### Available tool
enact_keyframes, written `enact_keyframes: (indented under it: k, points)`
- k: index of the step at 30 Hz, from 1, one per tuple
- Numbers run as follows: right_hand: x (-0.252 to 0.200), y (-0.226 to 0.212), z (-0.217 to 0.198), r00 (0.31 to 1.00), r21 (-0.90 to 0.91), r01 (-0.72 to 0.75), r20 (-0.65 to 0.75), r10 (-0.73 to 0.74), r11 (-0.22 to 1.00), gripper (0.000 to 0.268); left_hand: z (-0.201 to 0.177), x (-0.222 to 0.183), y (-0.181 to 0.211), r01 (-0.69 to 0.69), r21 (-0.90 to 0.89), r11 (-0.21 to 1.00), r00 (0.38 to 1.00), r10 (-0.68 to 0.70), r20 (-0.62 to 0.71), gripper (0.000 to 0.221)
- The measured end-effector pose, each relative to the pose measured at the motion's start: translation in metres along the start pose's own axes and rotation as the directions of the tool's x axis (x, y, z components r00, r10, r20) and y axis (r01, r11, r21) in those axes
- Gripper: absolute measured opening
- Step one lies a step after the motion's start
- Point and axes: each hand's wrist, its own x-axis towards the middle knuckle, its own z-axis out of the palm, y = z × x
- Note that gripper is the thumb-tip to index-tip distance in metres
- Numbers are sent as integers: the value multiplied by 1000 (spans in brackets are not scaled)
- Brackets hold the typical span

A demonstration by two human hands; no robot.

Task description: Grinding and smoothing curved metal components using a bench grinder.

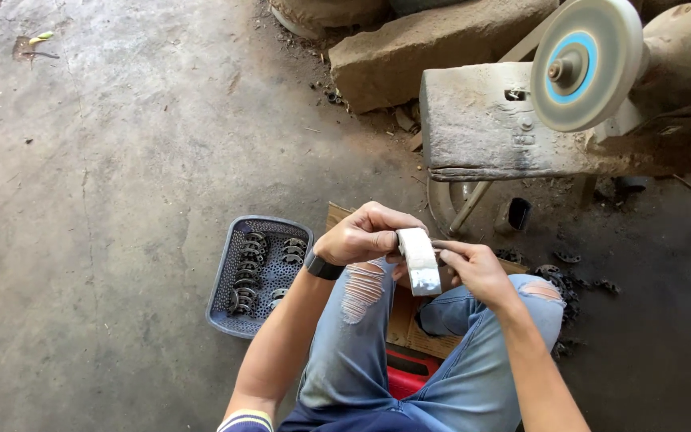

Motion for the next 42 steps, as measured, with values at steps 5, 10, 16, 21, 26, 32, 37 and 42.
enact_keyframes:
  k: [5,10,16,21,26,32,37,42]
  points:
    - [3,18,-33,960,-62,189,-198,-197,980,25,57,13,28,27,329,944,973,51,-226,37]
    - [-75,-91,-52,779,82,495,-483,-400,865,29,98,19,33,105,828,550,904,294,-310,30]
    - [-119,-143,-42,685,-78,681,-285,-671,728,34,108,25,23,-1,949,315,911,392,-129,31]
    - [-116,-154,-31,671,-262,713,-13,-741,650,32,108,20,14,63,912,405,902,368,-226,29]
    - [-112,-159,-33,661,-329,716,35,-749,616,32,104,15,4,133,815,564,875,319,-364,28]
    - [-108,-175,-39,693,-338,693,67,-718,637,32,102,15,4,115,587,801,860,216,-463,29]
    - [-106,-191,-43,731,-311,669,106,-674,675,29,100,17,6,101,534,840,861,195,-469,28]
    - [-101,-205,-51,688,-257,726,274,-672,638,29,100,15,10,94,489,867,850,186,-493,29]
